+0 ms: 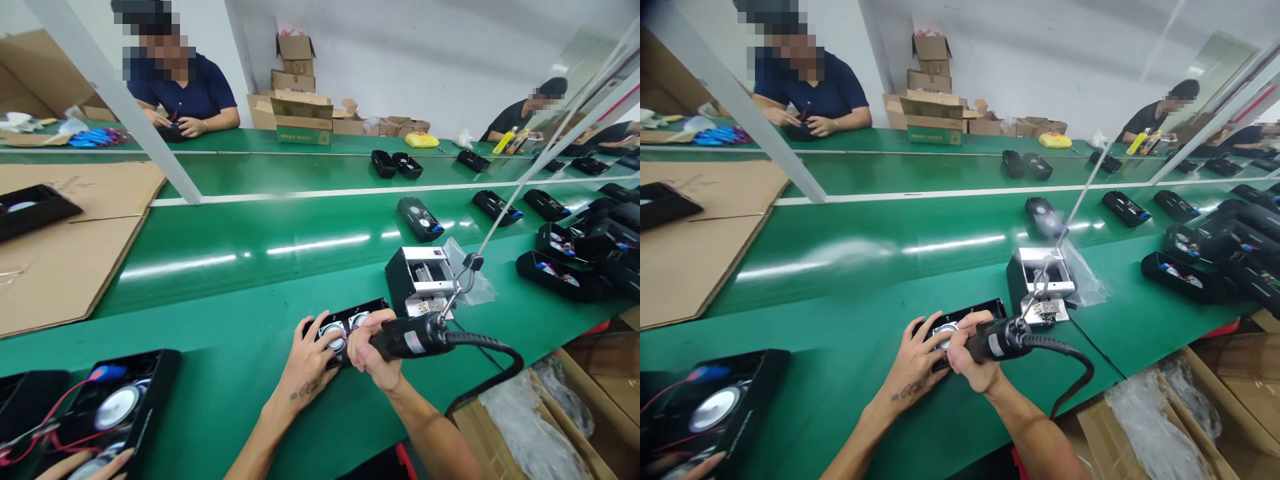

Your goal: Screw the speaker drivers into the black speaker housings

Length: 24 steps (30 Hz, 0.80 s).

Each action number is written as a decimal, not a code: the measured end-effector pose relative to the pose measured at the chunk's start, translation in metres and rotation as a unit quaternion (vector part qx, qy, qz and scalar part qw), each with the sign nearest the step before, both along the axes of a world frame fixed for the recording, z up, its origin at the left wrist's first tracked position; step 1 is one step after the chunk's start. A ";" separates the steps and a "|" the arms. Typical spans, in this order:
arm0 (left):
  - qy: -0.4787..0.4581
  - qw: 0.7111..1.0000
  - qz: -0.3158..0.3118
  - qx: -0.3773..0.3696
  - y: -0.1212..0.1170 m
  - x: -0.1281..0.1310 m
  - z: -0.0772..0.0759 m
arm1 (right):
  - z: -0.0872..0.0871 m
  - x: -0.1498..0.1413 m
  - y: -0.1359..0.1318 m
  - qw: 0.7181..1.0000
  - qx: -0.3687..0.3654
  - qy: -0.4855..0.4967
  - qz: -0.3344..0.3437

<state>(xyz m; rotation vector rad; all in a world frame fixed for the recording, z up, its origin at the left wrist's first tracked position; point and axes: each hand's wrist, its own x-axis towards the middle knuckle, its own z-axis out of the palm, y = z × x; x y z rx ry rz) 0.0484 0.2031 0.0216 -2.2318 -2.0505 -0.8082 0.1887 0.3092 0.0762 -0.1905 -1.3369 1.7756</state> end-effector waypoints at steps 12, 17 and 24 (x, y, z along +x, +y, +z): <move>-0.075 0.988 0.034 0.128 -0.023 0.007 0.020 | 0.056 0.027 0.006 0.992 -0.039 0.116 -0.039; -0.356 0.925 0.095 0.092 -0.043 0.039 0.030 | 0.065 0.037 0.001 0.979 -0.104 0.169 -0.036; -0.630 0.760 0.151 0.044 -0.044 0.070 0.029 | 0.065 0.043 -0.002 0.969 -0.170 0.161 -0.079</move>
